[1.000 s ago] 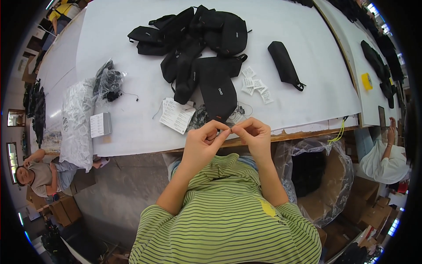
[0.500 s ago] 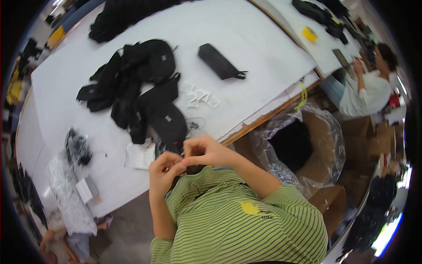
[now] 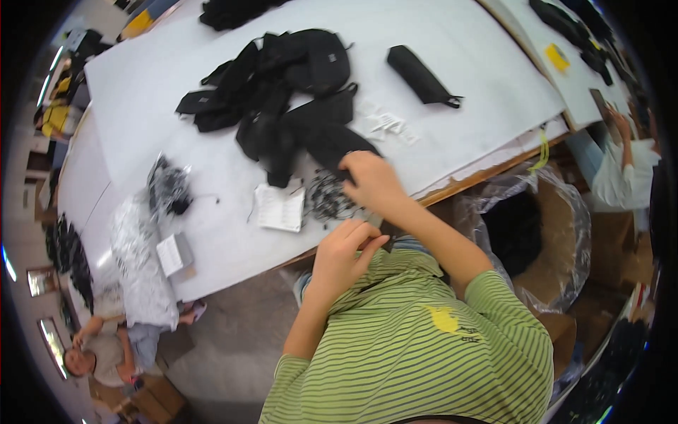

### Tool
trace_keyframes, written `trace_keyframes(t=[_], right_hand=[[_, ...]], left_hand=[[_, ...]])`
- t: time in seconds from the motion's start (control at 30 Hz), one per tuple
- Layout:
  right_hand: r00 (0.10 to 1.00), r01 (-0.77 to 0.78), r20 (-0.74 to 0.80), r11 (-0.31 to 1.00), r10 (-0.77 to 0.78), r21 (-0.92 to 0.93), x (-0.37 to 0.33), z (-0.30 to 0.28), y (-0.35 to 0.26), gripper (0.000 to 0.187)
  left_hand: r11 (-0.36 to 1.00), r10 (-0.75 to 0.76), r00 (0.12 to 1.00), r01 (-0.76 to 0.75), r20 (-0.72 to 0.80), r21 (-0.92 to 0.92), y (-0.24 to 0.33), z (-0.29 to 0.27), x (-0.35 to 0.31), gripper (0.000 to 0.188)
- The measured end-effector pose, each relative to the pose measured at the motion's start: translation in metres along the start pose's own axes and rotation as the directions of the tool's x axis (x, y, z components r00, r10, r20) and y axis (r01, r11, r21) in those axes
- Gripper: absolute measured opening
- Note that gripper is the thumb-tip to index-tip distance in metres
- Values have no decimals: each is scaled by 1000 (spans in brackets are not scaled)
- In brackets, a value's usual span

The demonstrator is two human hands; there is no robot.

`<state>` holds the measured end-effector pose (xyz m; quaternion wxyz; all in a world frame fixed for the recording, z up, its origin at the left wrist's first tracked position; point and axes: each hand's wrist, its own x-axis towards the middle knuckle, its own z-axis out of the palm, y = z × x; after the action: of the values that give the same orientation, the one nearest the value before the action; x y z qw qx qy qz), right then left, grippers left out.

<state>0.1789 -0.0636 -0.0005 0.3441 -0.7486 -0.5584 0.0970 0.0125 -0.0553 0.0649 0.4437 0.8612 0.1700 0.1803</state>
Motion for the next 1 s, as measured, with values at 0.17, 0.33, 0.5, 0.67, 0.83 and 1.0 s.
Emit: trace_keyframes(t=[0.17, 0.33, 0.5, 0.67, 0.83, 1.0], right_hand=[[986, -81, -126, 975, 108, 206, -5, -47, -13, 11], [998, -54, 5, 949, 55, 312, -18, -87, -46, 10], [994, 73, -91, 972, -53, 223, -28, -102, -60, 13], [994, 94, -85, 962, -74, 257, -31, -108, -68, 12], [992, 115, -77, 944, -95, 309, -34, -112, -73, 13], [992, 120, -85, 934, -97, 336, -33, -107, -72, 14]], left_hand=[[995, 47, 946, -18, -320, 93, -16, -10, 12, 22], [880, 231, 931, -76, -282, 469, -29, -30, 21, 29], [760, 385, 895, -170, -225, 628, -35, -35, 16, 40], [734, 472, 860, -261, -195, 628, -38, -41, 14, 36], [725, 530, 831, -340, -170, 600, -33, -45, 11, 30], [714, 549, 823, -369, -149, 595, -32, -47, 12, 28]])
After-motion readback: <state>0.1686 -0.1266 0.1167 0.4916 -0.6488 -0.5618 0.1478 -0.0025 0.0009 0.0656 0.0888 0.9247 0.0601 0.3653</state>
